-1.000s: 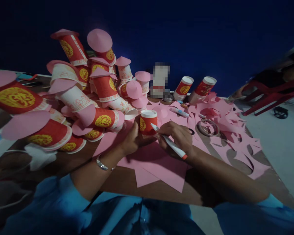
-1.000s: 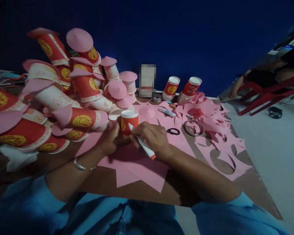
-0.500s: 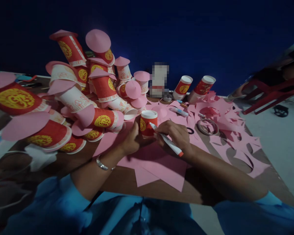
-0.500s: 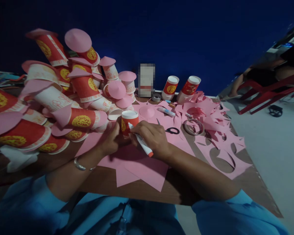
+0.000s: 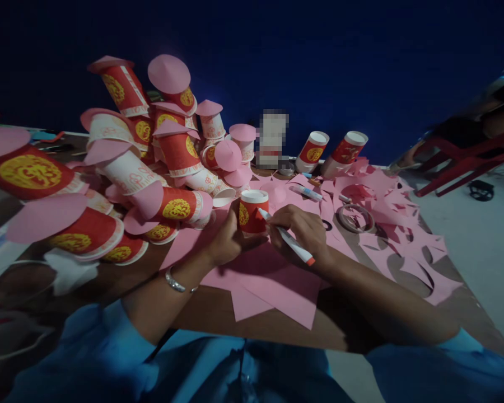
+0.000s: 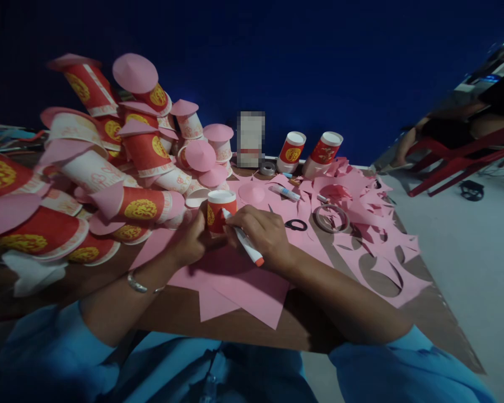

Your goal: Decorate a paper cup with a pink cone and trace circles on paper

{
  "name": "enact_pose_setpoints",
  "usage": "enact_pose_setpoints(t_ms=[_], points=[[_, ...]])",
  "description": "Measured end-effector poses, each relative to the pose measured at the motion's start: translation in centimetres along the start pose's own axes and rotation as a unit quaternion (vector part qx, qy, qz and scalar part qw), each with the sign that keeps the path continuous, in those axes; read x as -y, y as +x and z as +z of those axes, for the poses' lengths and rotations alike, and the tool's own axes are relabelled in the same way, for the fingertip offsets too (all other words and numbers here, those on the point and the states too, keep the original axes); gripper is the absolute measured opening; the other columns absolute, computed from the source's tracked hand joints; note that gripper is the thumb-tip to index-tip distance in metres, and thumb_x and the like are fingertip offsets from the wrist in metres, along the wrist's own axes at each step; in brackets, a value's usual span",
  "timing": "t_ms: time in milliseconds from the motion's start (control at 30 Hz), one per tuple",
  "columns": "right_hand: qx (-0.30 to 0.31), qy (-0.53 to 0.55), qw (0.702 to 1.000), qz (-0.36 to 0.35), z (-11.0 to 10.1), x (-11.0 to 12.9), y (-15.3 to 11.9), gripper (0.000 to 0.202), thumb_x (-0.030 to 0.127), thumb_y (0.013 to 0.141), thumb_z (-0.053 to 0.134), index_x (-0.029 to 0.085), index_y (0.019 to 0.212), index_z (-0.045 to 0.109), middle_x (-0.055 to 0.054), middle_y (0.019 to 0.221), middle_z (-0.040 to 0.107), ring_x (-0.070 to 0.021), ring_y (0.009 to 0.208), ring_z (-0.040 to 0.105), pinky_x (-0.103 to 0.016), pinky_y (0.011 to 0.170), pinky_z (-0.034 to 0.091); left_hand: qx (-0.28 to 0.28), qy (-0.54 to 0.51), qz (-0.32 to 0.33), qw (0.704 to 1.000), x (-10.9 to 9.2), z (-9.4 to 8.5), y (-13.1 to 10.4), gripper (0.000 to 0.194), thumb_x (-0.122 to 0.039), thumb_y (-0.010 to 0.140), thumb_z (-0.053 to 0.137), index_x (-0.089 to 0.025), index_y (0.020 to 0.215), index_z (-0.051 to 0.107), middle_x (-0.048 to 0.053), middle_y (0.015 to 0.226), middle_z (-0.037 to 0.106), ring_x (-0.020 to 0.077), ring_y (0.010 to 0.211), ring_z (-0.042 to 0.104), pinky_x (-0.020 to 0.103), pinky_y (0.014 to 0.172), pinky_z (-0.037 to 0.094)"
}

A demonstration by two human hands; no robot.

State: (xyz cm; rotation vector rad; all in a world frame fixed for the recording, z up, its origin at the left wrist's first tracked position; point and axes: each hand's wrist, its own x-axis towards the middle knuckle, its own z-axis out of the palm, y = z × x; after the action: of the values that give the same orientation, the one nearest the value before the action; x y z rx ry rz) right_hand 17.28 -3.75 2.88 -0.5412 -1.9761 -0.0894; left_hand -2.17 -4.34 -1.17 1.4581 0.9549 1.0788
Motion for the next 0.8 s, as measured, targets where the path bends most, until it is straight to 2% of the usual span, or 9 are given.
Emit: enact_pose_setpoints(t_ms=[200,333,467,800], points=[[-0.011,-0.010,1.000,0.001,-0.1,-0.1,0.0,0.013,0.011,0.096,0.064,0.023,0.100,0.060,0.001,0.077,0.070,-0.0125,0.063,0.068,-0.023,0.057,0.052,-0.008,-0.008,0.002,1.000,-0.1,-0.2,0.0,0.086,-0.039,0.071,0.094,-0.023,0.139,0.044,0.007,0.109,0.075,0.0277,0.102,0.076,0.041,0.082,0.065],[-0.002,-0.016,1.000,0.003,-0.5,-0.3,0.2,0.014,0.010,0.095,0.065,0.023,0.101,0.061,0.001,0.079,0.071,-0.0122,0.065,0.069,-0.023,0.057,0.052,-0.011,-0.010,0.000,1.000,-0.3,-0.2,0.1,0.077,-0.035,0.071,0.094,-0.023,0.131,0.047,0.008,0.114,0.074,0.0279,0.105,0.075,0.046,0.090,0.064],[-0.004,-0.019,1.000,0.011,-0.7,-0.3,0.5,0.014,0.010,0.095,0.065,0.023,0.100,0.061,0.001,0.079,0.071,-0.0129,0.065,0.068,-0.024,0.056,0.051,0.006,-0.058,-0.008,0.998,-0.9,0.0,0.2,0.083,-0.037,0.068,0.095,-0.022,0.133,0.045,0.012,0.124,0.073,0.0275,0.108,0.075,0.046,0.098,0.063],[-0.015,-0.022,1.000,0.016,-0.8,-0.6,0.5,0.011,0.013,0.096,0.063,0.023,0.099,0.061,0.000,0.080,0.072,-0.0133,0.066,0.069,-0.024,0.056,0.051,0.036,-0.097,-0.015,0.995,-1.1,0.0,0.0,0.077,-0.039,0.071,0.093,-0.023,0.132,0.049,0.013,0.135,0.073,0.0276,0.118,0.073,0.043,0.105,0.059]])
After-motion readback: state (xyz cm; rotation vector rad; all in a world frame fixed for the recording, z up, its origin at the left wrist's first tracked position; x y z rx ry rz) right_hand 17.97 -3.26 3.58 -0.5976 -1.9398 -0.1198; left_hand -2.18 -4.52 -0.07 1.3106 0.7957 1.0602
